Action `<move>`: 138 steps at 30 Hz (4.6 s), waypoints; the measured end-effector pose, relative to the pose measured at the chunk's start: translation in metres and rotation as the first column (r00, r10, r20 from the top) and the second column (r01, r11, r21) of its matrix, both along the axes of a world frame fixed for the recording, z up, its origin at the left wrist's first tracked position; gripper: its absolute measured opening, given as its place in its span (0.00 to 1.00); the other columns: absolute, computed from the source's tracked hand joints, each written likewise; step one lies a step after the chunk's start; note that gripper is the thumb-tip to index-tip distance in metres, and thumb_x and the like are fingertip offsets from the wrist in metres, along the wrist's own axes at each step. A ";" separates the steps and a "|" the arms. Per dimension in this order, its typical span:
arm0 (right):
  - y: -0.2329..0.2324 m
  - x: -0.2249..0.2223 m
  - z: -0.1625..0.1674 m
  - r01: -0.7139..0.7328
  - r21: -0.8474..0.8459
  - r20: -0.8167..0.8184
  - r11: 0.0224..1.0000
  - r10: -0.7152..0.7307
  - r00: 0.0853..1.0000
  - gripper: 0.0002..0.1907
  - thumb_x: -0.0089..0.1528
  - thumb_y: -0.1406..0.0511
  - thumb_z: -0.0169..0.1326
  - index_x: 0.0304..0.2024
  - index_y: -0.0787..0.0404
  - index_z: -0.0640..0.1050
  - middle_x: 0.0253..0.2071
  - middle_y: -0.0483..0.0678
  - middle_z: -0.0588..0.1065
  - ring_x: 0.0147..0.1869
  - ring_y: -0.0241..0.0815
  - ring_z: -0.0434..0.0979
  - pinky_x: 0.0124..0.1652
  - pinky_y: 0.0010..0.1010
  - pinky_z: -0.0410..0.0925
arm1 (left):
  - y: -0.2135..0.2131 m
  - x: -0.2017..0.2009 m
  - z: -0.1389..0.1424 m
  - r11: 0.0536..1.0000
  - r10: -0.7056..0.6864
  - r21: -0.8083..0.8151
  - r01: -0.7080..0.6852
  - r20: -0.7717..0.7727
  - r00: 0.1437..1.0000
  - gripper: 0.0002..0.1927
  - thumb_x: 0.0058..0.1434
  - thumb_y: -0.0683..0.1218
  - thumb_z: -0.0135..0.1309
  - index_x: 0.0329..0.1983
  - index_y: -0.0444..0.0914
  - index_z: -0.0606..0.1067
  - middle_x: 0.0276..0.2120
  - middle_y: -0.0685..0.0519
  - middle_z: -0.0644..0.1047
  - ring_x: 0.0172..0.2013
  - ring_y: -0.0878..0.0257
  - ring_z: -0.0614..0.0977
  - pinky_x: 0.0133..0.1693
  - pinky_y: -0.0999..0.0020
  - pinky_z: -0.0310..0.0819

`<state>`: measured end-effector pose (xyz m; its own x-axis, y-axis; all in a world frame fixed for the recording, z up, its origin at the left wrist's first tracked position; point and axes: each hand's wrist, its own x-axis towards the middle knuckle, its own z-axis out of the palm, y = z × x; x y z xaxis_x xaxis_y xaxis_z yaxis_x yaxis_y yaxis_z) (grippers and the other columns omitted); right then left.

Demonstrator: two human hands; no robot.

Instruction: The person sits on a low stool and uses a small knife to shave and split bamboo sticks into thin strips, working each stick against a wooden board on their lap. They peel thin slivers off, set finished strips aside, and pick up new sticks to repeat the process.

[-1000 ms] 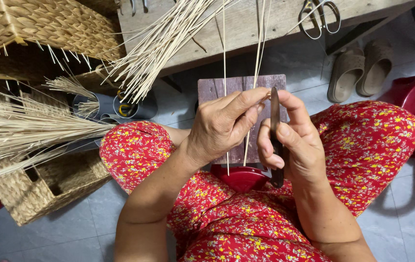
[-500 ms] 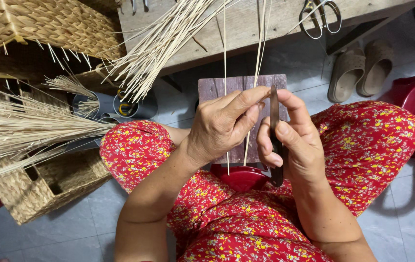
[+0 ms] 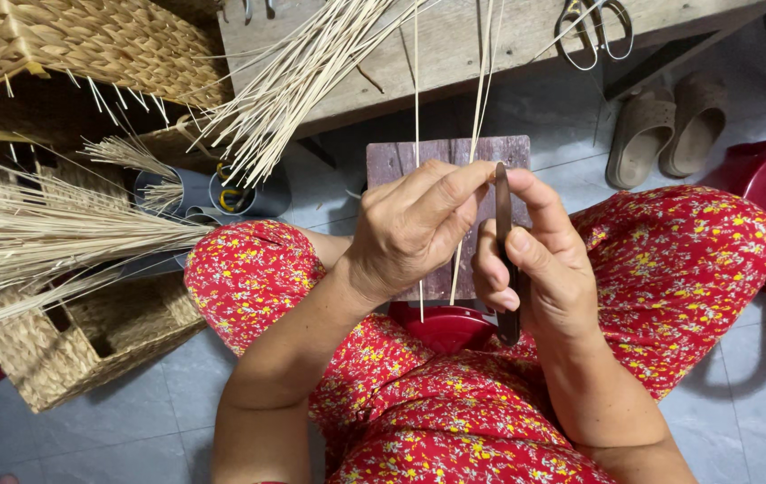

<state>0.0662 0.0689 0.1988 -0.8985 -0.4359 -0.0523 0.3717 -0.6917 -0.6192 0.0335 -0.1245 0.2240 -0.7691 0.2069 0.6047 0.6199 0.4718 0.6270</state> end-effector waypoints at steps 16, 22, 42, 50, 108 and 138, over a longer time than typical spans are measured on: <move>-0.002 -0.004 0.003 -0.004 0.020 0.054 1.000 0.003 0.999 0.23 0.73 0.66 0.49 0.71 0.52 0.63 0.31 0.51 0.66 0.24 0.35 0.61 0.25 0.24 0.60 | -0.003 -0.002 -0.005 0.995 0.000 -0.102 -0.007 -0.071 0.998 0.24 0.62 0.34 0.62 0.61 0.39 0.74 0.41 0.52 0.79 0.37 0.58 0.83 0.36 0.67 0.78; -0.001 -0.005 0.006 -0.049 -0.025 0.020 0.998 0.050 0.999 0.24 0.74 0.65 0.48 0.71 0.51 0.62 0.30 0.54 0.68 0.22 0.35 0.60 0.24 0.22 0.59 | -0.001 -0.002 0.002 1.000 -0.003 -0.019 0.003 -0.016 1.000 0.18 0.66 0.34 0.62 0.57 0.39 0.75 0.38 0.51 0.79 0.33 0.59 0.84 0.34 0.67 0.78; 0.004 -0.013 0.003 -0.077 0.017 0.032 0.997 0.077 0.997 0.25 0.73 0.65 0.51 0.71 0.51 0.63 0.30 0.55 0.69 0.21 0.34 0.60 0.22 0.21 0.58 | -0.009 -0.008 0.008 0.994 -0.106 -0.005 0.107 0.072 0.992 0.09 0.64 0.36 0.62 0.47 0.35 0.77 0.34 0.48 0.77 0.36 0.52 0.82 0.38 0.60 0.76; 0.005 -0.014 -0.004 -0.130 0.031 0.041 0.991 0.128 0.991 0.22 0.73 0.65 0.50 0.69 0.53 0.64 0.31 0.56 0.69 0.22 0.33 0.59 0.23 0.21 0.57 | -0.011 -0.004 0.010 0.996 -0.082 -0.041 0.085 0.071 0.994 0.10 0.62 0.34 0.61 0.46 0.33 0.76 0.31 0.48 0.75 0.33 0.52 0.80 0.36 0.60 0.74; 0.025 0.000 0.021 0.195 0.610 -0.350 0.768 0.040 0.936 0.28 0.65 0.73 0.56 0.67 0.65 0.65 0.38 0.46 0.76 0.39 0.32 0.77 0.36 0.21 0.70 | -0.019 0.021 0.004 0.718 -0.686 0.677 0.162 0.649 0.328 0.13 0.76 0.51 0.48 0.43 0.37 0.77 0.25 0.60 0.75 0.26 0.77 0.73 0.27 0.80 0.64; 0.049 -0.036 -0.011 0.261 0.230 -0.231 0.937 -0.208 0.950 0.12 0.71 0.70 0.55 0.56 0.67 0.71 0.29 0.43 0.71 0.27 0.27 0.67 0.28 0.20 0.57 | 0.000 0.033 -0.019 0.532 -0.840 0.836 0.133 0.541 -0.043 0.16 0.78 0.51 0.48 0.37 0.36 0.72 0.27 0.59 0.70 0.26 0.74 0.68 0.28 0.78 0.60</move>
